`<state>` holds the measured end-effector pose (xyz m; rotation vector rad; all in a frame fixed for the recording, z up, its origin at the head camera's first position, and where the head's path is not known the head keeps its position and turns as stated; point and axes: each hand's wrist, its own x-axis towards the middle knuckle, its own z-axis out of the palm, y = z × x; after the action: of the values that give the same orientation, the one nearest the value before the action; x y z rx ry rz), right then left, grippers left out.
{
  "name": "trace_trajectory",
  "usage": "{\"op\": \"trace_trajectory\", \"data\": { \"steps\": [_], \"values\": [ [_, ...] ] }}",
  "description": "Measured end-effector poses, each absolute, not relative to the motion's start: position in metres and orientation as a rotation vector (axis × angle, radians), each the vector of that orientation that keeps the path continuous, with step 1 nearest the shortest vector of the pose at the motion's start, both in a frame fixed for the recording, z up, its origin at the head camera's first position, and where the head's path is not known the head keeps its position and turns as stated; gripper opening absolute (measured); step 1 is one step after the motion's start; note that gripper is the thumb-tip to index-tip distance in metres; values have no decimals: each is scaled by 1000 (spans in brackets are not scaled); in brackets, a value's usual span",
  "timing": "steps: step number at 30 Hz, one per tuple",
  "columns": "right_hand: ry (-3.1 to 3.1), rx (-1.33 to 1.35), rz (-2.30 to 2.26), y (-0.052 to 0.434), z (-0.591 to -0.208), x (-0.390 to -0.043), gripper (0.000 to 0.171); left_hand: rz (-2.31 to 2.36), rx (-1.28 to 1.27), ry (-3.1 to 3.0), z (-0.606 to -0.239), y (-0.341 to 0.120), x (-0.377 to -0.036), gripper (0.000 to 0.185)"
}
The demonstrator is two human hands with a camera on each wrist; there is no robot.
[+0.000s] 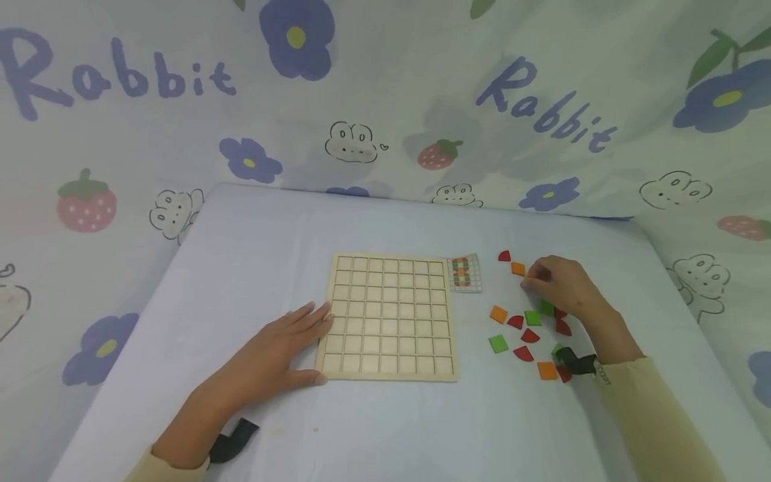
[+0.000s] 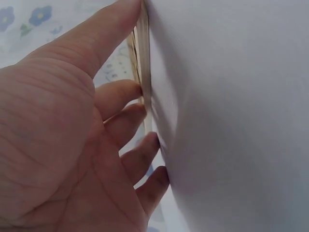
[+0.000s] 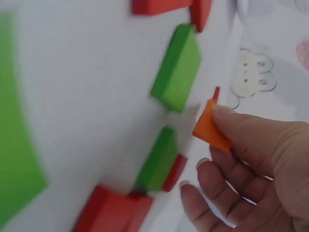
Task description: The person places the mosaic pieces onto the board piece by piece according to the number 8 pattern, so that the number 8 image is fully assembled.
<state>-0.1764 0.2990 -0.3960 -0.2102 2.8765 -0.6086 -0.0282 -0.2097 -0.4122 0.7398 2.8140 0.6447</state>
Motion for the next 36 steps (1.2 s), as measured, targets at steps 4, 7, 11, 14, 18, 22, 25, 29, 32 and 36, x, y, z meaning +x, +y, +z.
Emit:
{"op": "trace_trajectory", "data": {
  "steps": [4,7,11,14,18,22,25,29,32,36],
  "values": [
    [2930,-364,-643,290,-390,-177,23,657,707,2794,-414,-209,-29,94],
    [2967,-503,-635,281,-384,-178,20,662,685,2785,-415,-208,-30,95],
    [2968,-605,-616,268,-376,-179,16,679,682,2786,-413,-208,-28,94],
    [2934,-619,-638,256,-372,-181,16,687,684,2784,-412,-208,-27,94],
    [2871,-643,-692,239,-366,-184,19,686,694,2784,-412,-209,-27,93],
    [2833,-728,-721,219,-361,-188,19,700,698,2784,-414,-208,-27,93],
    [2813,-791,-721,199,-358,-193,16,708,691,2787,-415,-207,-26,94],
    [2752,-850,-706,169,-355,-200,12,689,688,2799,-416,-207,-26,94],
    [2709,-870,-653,148,-355,-204,11,682,687,2800,-414,-207,-26,94],
    [2682,-914,-558,124,-357,-209,11,679,685,2799,-414,-208,-27,94]
  ]
}}
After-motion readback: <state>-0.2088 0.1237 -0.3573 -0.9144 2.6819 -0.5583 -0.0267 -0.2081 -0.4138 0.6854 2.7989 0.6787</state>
